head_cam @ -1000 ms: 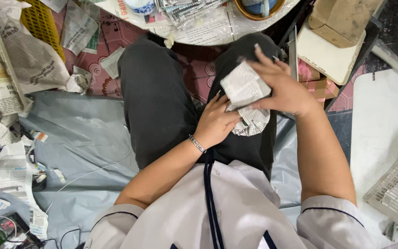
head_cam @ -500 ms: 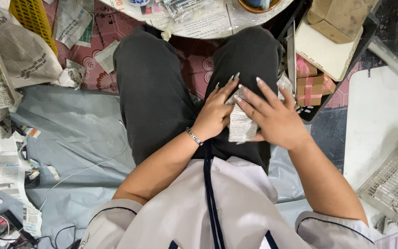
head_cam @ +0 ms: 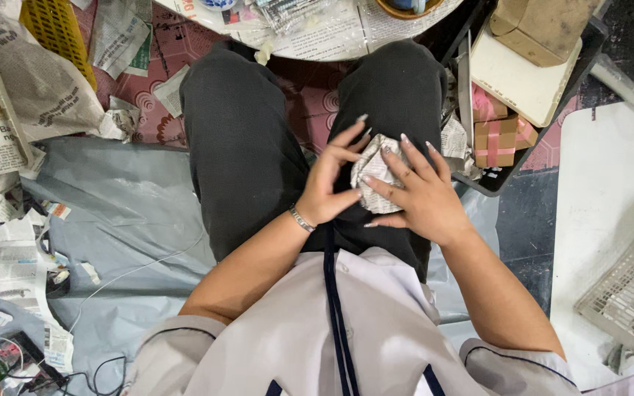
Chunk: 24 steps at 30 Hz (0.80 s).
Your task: The person wraps individual ceramic dishes, including cups, saucers, and small plates, using newspaper sheets. They fold the paper around each item and place the wrapped pieces onto a nearby table.
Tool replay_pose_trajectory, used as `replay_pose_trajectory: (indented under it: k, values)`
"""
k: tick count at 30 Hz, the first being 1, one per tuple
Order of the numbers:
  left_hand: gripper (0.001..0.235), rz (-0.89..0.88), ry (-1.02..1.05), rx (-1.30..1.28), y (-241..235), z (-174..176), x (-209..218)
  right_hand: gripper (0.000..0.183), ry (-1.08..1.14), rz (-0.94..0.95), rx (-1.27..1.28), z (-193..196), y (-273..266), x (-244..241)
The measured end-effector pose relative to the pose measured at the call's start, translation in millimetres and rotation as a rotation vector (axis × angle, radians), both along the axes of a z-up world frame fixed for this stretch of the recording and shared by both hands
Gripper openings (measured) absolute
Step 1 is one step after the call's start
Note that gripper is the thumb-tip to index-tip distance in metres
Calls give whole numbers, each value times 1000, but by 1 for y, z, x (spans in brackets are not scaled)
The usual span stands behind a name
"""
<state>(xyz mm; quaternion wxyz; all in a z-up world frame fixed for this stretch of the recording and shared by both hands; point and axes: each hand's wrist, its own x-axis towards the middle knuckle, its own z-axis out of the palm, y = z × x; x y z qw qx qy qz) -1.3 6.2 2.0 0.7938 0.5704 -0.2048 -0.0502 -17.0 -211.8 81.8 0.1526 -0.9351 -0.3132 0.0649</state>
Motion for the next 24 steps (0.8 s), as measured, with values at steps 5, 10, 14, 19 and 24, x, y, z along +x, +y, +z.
replay_pose_trajectory:
  k: [5,10,14,19,24]
  values:
    - [57,20,151,60,17,5,2,65,-82,-4,-49,-5,0,0]
    - [61,-73,-2,148,8,19,13,46,141,-250,493,-32,-21,-8]
    - [47,19,182,141,-7,27,-1,44,630,-574,1341,-62,-5,-41]
    - [36,453,625,122,-34,17,-3,48,454,-672,1283,-71,35,-32]
    - [41,660,563,211,-33,15,6,48,70,-574,961,-30,63,-6]
